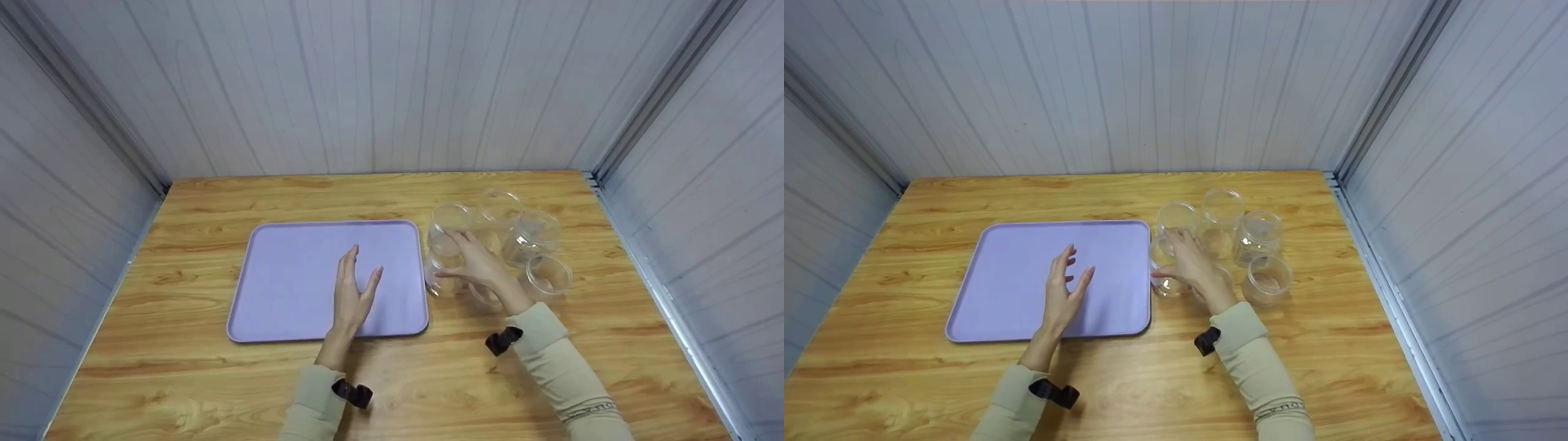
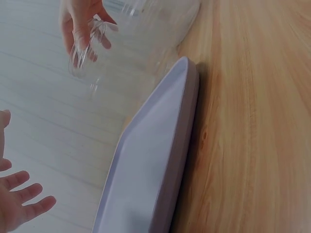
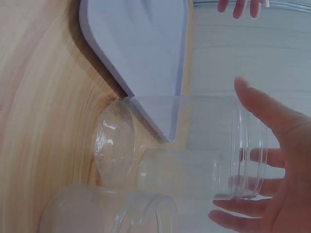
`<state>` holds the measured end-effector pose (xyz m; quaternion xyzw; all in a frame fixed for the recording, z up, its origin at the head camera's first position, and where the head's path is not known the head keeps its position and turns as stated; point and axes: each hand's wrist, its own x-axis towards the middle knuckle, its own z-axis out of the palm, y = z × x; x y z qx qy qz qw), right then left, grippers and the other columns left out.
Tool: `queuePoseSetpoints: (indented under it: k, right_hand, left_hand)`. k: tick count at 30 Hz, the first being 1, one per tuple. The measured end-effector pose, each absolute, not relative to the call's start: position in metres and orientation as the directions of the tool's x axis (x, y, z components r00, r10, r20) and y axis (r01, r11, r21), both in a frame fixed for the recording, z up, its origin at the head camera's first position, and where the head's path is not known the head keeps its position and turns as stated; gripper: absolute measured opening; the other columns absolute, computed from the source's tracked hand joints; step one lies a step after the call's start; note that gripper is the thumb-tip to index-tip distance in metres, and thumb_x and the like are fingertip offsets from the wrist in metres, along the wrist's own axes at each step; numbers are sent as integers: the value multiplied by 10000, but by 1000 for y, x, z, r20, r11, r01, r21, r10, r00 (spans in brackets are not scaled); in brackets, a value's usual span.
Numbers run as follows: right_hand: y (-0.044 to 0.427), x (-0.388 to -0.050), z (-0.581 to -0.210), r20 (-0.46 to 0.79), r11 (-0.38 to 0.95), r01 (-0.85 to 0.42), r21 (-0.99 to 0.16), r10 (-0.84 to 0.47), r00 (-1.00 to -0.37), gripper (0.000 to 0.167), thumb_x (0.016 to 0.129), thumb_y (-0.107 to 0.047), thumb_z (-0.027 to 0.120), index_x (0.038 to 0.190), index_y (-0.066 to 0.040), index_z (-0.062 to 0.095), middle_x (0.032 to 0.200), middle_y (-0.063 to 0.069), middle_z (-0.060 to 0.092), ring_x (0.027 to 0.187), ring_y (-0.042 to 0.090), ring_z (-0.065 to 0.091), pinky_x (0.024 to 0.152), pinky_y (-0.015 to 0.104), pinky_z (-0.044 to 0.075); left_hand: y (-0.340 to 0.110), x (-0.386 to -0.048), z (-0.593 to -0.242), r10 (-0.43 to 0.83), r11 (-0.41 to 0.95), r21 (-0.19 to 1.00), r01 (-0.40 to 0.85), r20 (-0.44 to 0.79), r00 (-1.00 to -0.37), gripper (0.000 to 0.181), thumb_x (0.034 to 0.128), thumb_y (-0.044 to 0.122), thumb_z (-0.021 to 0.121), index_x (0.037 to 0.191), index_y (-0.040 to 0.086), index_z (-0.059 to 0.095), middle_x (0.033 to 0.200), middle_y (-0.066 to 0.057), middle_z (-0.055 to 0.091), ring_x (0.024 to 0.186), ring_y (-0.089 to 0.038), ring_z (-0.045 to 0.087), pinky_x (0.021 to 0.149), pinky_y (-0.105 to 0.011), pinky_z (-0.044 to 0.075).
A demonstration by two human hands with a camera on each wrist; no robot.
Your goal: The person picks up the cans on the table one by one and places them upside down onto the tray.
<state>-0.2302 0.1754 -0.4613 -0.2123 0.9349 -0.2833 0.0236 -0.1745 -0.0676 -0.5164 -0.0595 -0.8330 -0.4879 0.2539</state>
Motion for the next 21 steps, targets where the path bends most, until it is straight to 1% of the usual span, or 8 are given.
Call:
queuePoseSetpoints:
  k: [4,8,11,17,21]
  right_hand:
    - [175,-229,-463,91,736,-364,-570,-384,-919,858,657,-324,771,1358,-81,341,1292,205,371,1133,353,409,921,488,348]
    - [177,-225,-463,104,745,-330,-580,-333,-937,845,652,-325,770,1343,-72,357,1263,203,386,1106,357,427,905,489,362]
    - [180,-221,-463,124,738,-316,-596,-303,-945,850,650,-342,769,1338,-58,359,1225,208,399,1083,355,434,900,487,364]
    - [183,-210,-462,196,713,-309,-629,-240,-951,827,644,-340,775,1320,-61,389,1200,199,425,1072,336,433,908,472,359]
    - [183,-202,-462,256,656,-319,-684,-194,-947,815,635,-310,789,1304,-45,405,1195,191,429,1059,334,448,894,445,390]
  left_hand:
    - [-67,-174,-517,-147,452,820,352,458,-877,605,842,262,602,1305,-49,366,1263,-180,426,1174,-285,394,976,-409,311]
    - [-67,-172,-517,-147,404,851,337,423,-894,607,842,252,603,1321,-27,357,1297,-183,403,1209,-288,359,971,-430,315]
    - [-67,-171,-518,-145,381,863,332,410,-901,607,840,248,606,1329,-11,356,1310,-183,390,1222,-289,341,944,-455,341]
    - [-65,-169,-519,-128,350,874,338,402,-907,603,837,241,609,1327,-9,360,1323,-176,376,1225,-283,334,893,-494,373]
    - [-65,-167,-518,-108,313,892,325,374,-921,609,845,244,600,1336,-7,343,1348,-166,346,1242,-282,309,896,-517,359]
